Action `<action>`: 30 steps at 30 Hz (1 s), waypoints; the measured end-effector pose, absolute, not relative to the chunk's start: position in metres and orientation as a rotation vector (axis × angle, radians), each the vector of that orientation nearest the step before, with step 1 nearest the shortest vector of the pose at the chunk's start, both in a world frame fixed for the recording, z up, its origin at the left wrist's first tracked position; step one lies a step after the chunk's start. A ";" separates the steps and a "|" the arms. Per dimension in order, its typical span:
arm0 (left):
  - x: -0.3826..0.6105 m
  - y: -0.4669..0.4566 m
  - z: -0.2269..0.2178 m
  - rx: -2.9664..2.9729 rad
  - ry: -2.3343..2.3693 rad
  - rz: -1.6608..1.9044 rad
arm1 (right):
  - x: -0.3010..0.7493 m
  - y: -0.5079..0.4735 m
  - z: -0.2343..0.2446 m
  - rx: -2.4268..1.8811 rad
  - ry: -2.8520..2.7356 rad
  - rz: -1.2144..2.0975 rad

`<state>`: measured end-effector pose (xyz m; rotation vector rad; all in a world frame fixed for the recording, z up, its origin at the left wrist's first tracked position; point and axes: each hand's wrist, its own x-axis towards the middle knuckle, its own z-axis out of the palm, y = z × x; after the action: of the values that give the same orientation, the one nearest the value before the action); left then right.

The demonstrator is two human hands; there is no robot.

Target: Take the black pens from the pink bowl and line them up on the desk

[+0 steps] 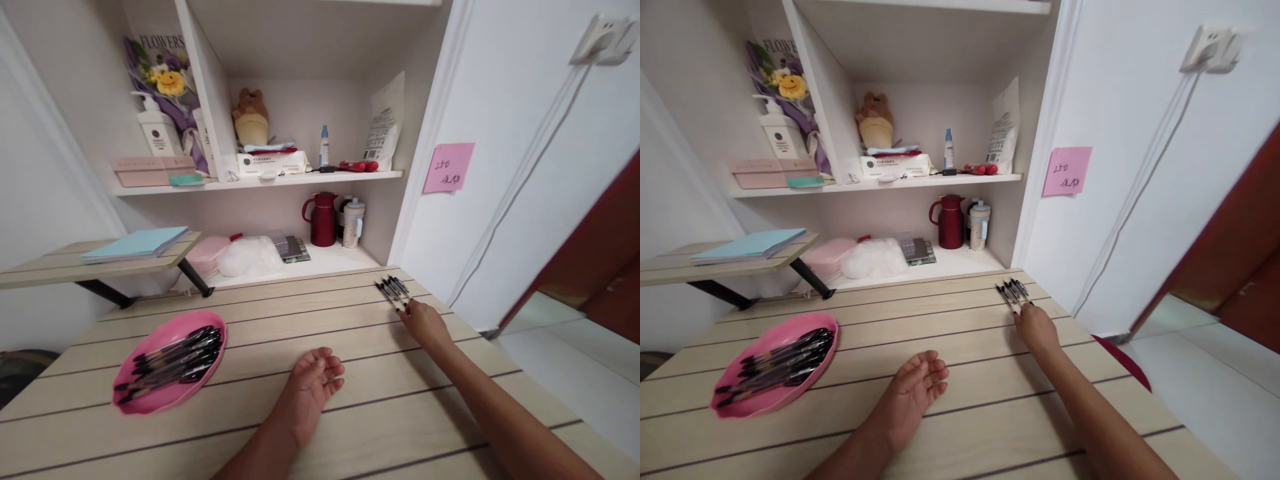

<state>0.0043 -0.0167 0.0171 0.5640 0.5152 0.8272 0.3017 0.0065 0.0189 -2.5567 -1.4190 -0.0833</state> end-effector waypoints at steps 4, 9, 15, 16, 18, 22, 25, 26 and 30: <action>0.005 -0.019 0.019 0.692 0.551 0.847 | 0.286 -0.010 0.023 -2.518 -1.516 -0.065; -0.004 -0.007 0.036 1.000 0.716 0.896 | 0.237 -0.038 0.021 -2.323 -1.796 0.067; -0.092 0.043 0.092 1.901 1.273 0.943 | 0.183 -0.080 0.006 -2.103 -1.982 0.192; -0.114 0.051 0.099 2.100 1.489 0.846 | 0.179 -0.085 0.004 -2.080 -1.982 0.197; -0.157 0.062 0.107 2.130 1.731 0.778 | 0.176 -0.090 -0.002 -2.043 -1.963 0.189; -0.207 0.067 0.096 2.070 2.030 0.536 | 0.178 -0.089 -0.010 -2.018 -1.946 0.206; -0.215 0.065 0.082 2.071 2.096 0.406 | 0.178 -0.087 -0.013 -2.007 -1.938 0.203; -0.216 0.064 0.080 2.084 2.098 0.387 | 0.178 -0.087 -0.014 -2.001 -1.929 0.195; -0.219 0.062 0.087 2.132 2.052 0.388 | 0.179 -0.089 -0.014 -1.975 -1.908 0.206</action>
<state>-0.2194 0.0617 0.0869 2.1317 2.0516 0.3881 0.1792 -0.0894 -0.0145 -1.9749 -1.9084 0.2064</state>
